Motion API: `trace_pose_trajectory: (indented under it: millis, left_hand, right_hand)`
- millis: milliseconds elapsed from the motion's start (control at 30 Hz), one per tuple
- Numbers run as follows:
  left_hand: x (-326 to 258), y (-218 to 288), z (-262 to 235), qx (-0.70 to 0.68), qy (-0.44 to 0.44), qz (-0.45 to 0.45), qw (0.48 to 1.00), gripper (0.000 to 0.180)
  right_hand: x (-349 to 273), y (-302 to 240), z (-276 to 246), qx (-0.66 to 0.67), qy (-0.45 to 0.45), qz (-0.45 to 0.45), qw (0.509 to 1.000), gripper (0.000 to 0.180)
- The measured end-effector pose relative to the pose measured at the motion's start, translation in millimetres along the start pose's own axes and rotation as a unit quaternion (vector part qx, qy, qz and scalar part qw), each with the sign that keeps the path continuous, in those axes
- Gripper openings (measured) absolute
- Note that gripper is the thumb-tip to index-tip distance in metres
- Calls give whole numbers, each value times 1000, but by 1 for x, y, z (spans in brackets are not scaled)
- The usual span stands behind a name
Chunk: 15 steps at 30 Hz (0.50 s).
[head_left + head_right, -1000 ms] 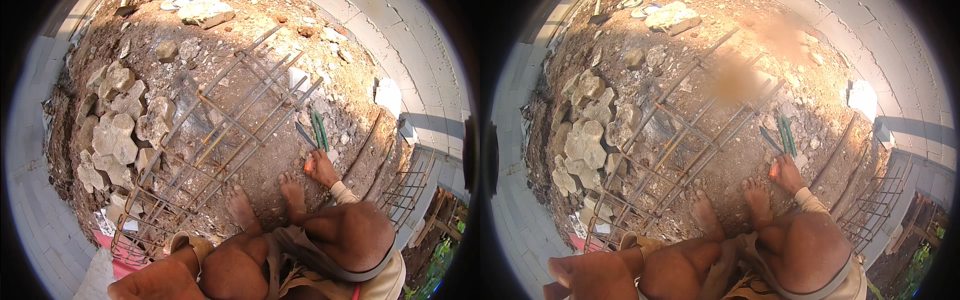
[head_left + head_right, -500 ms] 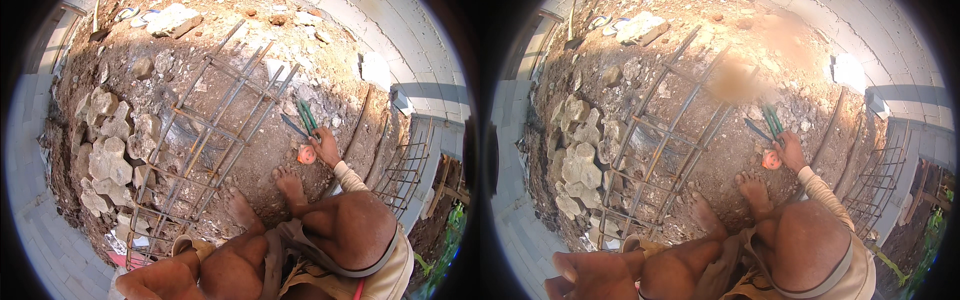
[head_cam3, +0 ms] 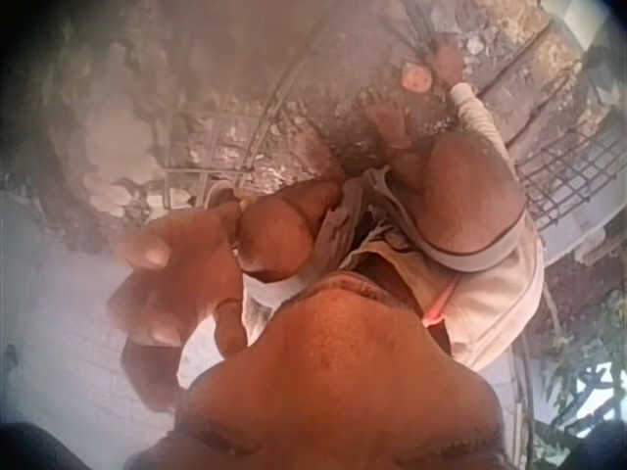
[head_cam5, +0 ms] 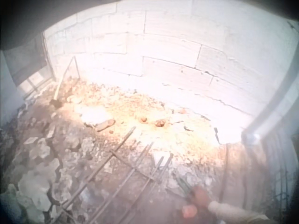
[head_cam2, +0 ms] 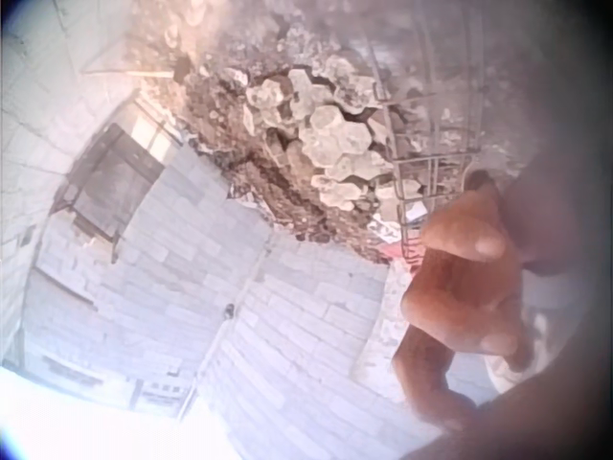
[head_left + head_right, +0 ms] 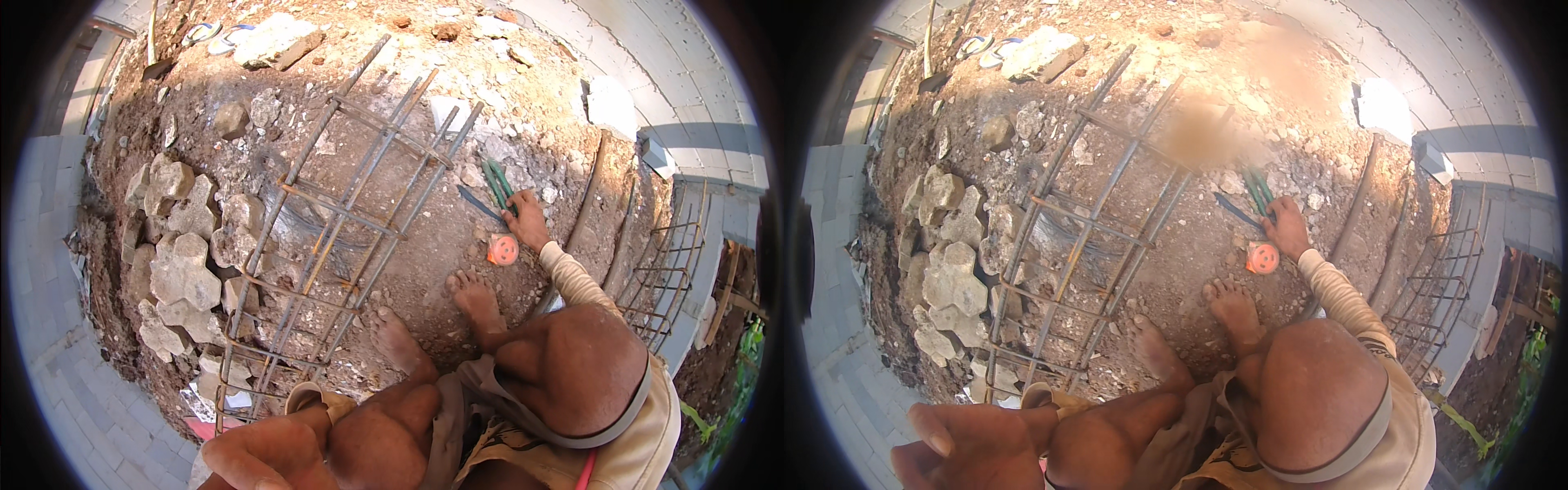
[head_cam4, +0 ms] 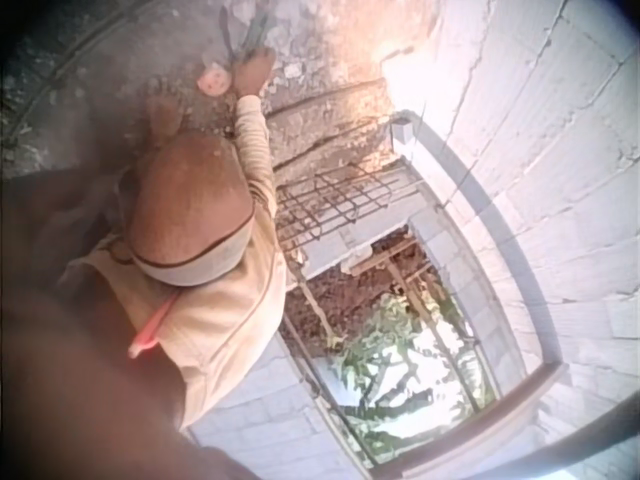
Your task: The person sits on the ground and uses a tape measure to check dimensions of a rebar cage. They then use pliers to twist wire ties around the intersections of the rebar rods to secure the cage structure.
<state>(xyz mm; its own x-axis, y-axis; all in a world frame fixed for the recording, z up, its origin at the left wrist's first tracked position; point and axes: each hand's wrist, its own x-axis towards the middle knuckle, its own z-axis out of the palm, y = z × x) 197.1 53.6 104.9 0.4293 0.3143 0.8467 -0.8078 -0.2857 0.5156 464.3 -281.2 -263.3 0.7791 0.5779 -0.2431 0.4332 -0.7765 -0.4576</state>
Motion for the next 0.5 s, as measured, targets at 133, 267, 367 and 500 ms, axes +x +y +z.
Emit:
trace_pose_trajectory:
  millis: [133, 267, 367, 500]
  left_hand:
    - [4, 4, 18, 40, 50, -27, 998, 54]
    - [11, -44, 12, -141, -46, 145, 978, 52]
    - [-8, 8, -28, 175, -104, -45, 978, 41]
    - [-30, -35, -19, 278, 93, -97, 951, 17]
  right_hand:
    - [4, 2, 5, 7, -4, 12, 1000, 30]
    - [7, -6, 4, -6, -13, 37, 999, 31]
    - [12, -6, 7, -5, -4, 48, 999, 27]
    - [29, 3, 19, -87, 22, -5, 996, 27]
